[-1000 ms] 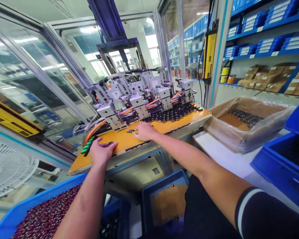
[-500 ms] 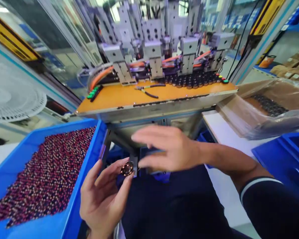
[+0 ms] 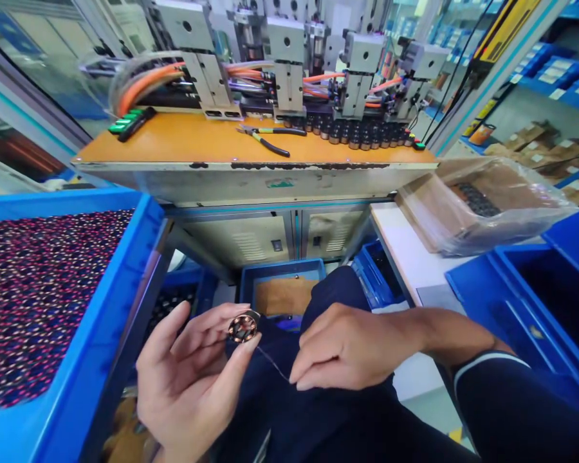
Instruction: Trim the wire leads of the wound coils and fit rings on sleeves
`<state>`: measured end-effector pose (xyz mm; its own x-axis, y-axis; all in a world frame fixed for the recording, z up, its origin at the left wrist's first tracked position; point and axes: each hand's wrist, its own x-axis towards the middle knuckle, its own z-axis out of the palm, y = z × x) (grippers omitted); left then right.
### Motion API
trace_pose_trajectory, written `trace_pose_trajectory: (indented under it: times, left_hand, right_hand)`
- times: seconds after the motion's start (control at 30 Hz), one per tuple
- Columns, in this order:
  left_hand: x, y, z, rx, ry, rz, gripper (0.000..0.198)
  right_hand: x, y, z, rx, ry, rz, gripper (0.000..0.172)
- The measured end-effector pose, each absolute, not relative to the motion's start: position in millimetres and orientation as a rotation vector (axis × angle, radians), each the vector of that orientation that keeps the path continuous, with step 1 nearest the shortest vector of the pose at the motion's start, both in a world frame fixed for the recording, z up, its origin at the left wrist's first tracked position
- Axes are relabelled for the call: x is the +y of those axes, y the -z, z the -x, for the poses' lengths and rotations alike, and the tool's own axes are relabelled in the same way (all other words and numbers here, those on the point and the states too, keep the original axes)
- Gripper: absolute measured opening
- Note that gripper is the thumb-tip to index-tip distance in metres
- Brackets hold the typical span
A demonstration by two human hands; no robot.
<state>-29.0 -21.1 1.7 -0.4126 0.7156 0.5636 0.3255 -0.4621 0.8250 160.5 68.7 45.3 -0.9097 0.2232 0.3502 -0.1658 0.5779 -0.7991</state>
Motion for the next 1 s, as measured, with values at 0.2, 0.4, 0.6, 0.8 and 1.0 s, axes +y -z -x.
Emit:
trace_pose_trajectory:
  times: [0.2, 0.4, 0.6, 0.8, 1.0]
  left_hand:
    - [-33, 5, 24, 1.371, -1.9, -1.65, 0.089]
    - [-33, 2, 17, 1.355, -1.934, -1.508, 0.089]
    - [-30, -5, 16, 1.333, -1.883, -1.461, 0.084]
    - [-33, -3, 11, 1.32, -1.827, -1.489, 0.082]
    - [-32, -2, 20, 1.307, -1.702, -1.341, 0.034]
  right_hand:
    - [72, -45, -144, -1.824, -1.781, 0.585, 0.043]
    - [50, -30, -125, -1.377, -2.055, 0.591, 0.046]
    - [47, -20, -139, -1.345, -2.042, 0.635, 0.043]
    - [51, -25, -139, -1.37, -2.047, 0.578, 0.044]
    - [51, -28, -146, -1.443, -1.955, 0.644, 0.046]
